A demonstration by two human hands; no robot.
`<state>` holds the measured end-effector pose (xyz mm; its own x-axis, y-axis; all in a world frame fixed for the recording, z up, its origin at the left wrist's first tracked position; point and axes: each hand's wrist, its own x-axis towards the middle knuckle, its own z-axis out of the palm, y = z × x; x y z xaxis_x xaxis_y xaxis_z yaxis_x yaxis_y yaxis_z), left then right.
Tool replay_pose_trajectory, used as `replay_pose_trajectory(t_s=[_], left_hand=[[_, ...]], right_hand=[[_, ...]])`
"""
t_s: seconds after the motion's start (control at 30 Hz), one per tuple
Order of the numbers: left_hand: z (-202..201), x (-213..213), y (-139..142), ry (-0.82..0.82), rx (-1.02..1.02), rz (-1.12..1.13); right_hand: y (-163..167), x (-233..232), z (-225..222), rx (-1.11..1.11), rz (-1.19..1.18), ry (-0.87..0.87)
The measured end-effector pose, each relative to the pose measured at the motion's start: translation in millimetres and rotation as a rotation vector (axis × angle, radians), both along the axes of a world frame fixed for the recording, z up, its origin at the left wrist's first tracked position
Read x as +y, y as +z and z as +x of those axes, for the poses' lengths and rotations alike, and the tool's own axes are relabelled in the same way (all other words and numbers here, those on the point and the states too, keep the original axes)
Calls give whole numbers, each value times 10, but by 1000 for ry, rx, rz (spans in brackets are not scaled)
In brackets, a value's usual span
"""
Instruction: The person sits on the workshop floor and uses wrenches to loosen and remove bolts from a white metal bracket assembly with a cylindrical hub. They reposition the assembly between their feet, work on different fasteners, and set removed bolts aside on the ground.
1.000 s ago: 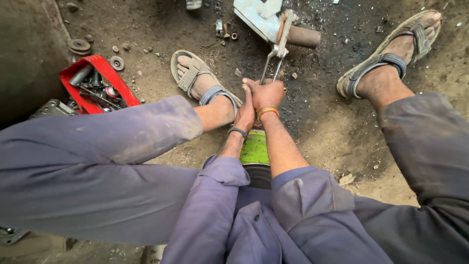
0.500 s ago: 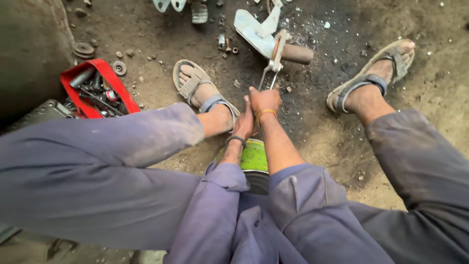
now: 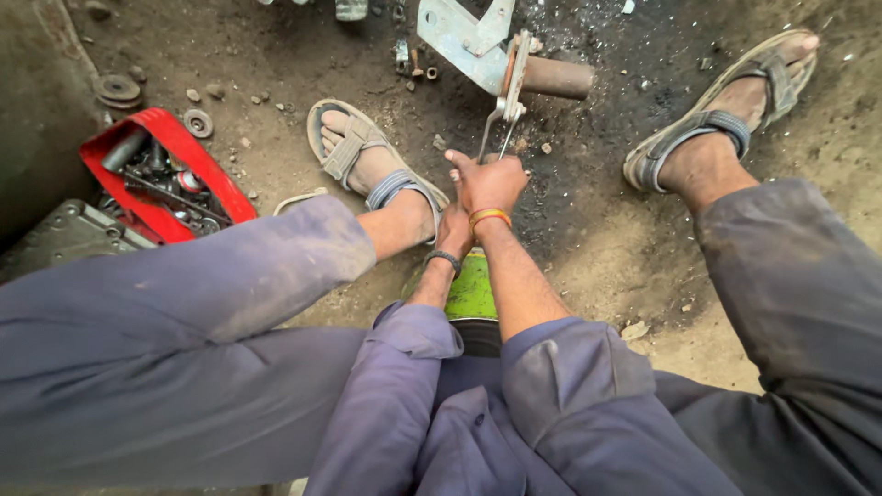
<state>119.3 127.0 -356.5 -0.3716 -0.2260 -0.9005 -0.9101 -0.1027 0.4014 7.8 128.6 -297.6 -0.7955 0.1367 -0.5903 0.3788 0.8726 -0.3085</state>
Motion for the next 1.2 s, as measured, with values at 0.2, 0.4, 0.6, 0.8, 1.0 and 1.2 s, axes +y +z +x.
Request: replay_pose_trajectory(t_s=[0.2, 0.4, 0.6, 0.8, 1.0, 1.2], left_hand=[[-117, 52, 90, 114, -146, 3], [-224, 102, 202, 80, -108, -122], [-350, 167, 235, 143, -106, -238], [-437, 190, 301, 149, -98, -246], [-434, 204, 260, 166, -46, -138], [-460, 123, 328, 109, -88, -46]], right_hand=[[197, 71, -159, 23, -82, 60], [468, 70, -122, 170, -59, 118], [605, 330, -299, 384, -274, 286], [503, 378, -344, 330, -266, 242], [252, 485, -395, 274, -195, 219], [-213, 720, -431, -5, -54, 76]])
